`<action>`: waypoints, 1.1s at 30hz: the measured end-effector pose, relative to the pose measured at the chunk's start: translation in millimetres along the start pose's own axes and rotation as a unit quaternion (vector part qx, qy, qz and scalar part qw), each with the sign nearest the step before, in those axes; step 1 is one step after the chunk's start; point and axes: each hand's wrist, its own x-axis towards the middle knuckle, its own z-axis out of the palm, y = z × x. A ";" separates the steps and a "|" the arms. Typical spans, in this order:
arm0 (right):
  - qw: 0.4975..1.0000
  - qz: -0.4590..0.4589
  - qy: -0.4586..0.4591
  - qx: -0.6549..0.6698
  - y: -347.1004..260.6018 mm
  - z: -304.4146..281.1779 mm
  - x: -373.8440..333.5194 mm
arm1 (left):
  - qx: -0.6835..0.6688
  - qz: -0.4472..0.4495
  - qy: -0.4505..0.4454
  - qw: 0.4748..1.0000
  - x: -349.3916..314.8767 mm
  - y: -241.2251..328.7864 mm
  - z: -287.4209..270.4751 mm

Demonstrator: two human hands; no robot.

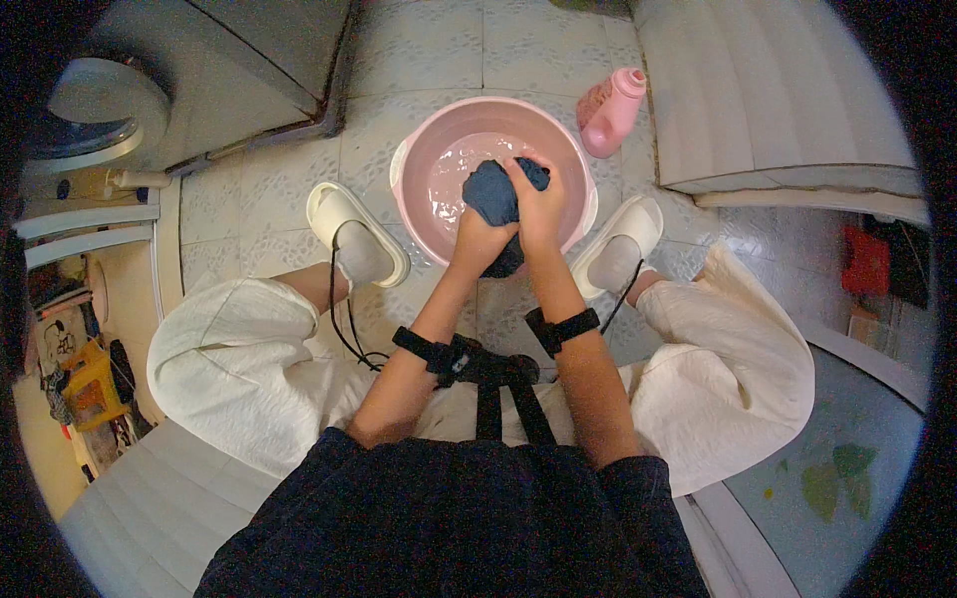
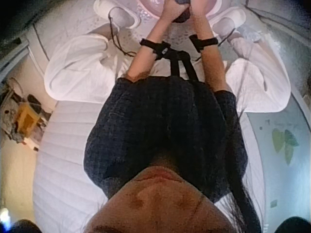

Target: Hand-washing a dark garment in a pink plastic basin on a tiled floor.

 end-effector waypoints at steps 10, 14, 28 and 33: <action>0.972 0.160 -0.170 0.020 0.7 -21.7 26.2 | -0.016 0.092 0.000 0.996 -7.8 -1.7 4.0; 0.959 0.191 -0.205 -0.053 -6.9 -20.9 28.7 | 0.024 0.009 -0.067 0.997 -6.3 -0.7 -3.3; 0.916 -0.194 -0.291 -0.198 -33.5 2.2 -20.7 | 0.165 0.078 -0.072 0.981 7.2 1.1 -9.1; 0.947 -0.187 -0.230 -0.125 -23.5 13.3 -27.1 | 0.156 0.057 -0.045 0.985 -0.8 -3.9 -8.3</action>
